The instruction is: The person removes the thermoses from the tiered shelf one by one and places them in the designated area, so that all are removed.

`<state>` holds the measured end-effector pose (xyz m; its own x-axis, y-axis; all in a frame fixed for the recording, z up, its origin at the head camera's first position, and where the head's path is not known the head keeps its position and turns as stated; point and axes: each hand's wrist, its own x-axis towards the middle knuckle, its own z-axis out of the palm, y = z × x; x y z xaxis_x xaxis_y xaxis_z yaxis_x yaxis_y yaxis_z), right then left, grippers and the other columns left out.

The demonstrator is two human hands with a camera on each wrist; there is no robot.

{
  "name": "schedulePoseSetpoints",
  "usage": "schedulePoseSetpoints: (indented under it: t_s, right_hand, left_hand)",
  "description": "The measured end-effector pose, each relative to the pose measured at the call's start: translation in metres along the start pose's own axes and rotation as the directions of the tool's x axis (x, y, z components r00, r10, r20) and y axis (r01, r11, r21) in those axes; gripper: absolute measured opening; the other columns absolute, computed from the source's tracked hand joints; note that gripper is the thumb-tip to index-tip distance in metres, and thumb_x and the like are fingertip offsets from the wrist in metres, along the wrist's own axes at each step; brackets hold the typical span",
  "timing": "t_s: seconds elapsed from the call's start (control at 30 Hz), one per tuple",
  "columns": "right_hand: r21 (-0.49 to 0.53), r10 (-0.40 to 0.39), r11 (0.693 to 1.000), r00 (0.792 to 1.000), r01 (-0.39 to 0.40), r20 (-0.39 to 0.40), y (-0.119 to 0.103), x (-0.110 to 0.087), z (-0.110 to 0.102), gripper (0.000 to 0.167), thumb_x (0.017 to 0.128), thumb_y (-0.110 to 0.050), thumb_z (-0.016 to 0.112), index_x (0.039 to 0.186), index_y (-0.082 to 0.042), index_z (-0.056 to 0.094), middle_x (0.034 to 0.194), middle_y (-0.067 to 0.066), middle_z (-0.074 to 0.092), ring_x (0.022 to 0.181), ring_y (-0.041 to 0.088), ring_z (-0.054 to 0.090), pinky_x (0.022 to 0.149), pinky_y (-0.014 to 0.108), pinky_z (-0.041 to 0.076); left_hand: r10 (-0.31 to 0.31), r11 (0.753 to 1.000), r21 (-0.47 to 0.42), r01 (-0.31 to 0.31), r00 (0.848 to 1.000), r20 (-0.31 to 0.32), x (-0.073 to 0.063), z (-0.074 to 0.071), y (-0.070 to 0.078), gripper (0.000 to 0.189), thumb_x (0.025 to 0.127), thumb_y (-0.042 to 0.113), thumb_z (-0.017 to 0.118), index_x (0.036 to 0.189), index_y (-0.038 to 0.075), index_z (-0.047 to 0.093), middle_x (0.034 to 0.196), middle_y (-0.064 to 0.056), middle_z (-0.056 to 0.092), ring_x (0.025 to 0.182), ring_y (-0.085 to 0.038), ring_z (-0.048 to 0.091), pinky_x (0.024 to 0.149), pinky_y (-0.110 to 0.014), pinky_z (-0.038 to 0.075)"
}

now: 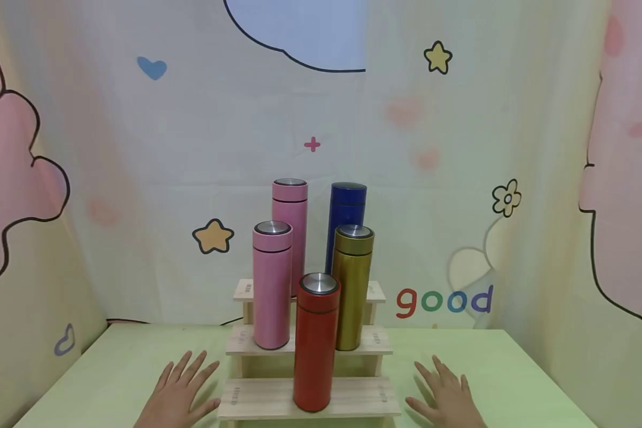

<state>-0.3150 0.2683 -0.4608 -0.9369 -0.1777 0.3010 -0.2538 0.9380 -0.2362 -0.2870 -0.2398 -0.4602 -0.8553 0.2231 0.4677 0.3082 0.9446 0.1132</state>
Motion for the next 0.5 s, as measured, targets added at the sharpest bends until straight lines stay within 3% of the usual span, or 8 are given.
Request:
schedulePoseSetpoints:
  t_s: [0.17,0.37,0.5]
  right_hand:
    - [-0.01,-0.042,0.999,0.998,0.041,-0.045,-0.001,0.005,-0.006,0.072,0.082,-0.049,0.069,0.136,-0.006,0.052,0.139,0.034,0.044,0.12,0.05,0.049,0.092,0.069,0.039]
    - [0.093,0.015,0.996,1.0,-0.014,-0.015,-0.007,0.01,-0.016,0.068,0.086,-0.042,0.068,0.137,-0.003,0.049,0.138,0.034,0.043,0.121,0.052,0.047,0.093,0.064,0.042]
    - [0.134,0.043,0.99,0.999,-0.042,-0.004,-0.011,0.012,-0.026,0.067,0.086,-0.039,0.069,0.136,-0.001,0.049,0.136,0.033,0.045,0.123,0.051,0.046,0.095,0.063,0.041]
  left_hand:
    - [-0.004,1.0,0.031,0.003,1.0,0.015,0.004,-0.009,0.001,0.065,0.084,0.06,0.062,0.133,0.016,0.058,0.14,-0.013,0.053,0.132,-0.041,0.043,0.103,-0.061,0.034]
    - [0.005,0.999,0.051,-0.004,1.0,-0.018,0.006,-0.018,0.005,0.059,0.085,0.057,0.062,0.129,0.018,0.06,0.135,-0.01,0.057,0.127,-0.036,0.05,0.098,-0.056,0.041]
    - [0.002,1.0,0.02,-0.002,1.0,-0.025,0.007,-0.026,0.009,0.056,0.086,0.055,0.062,0.128,0.018,0.061,0.13,-0.008,0.061,0.119,-0.032,0.055,0.093,-0.053,0.045]
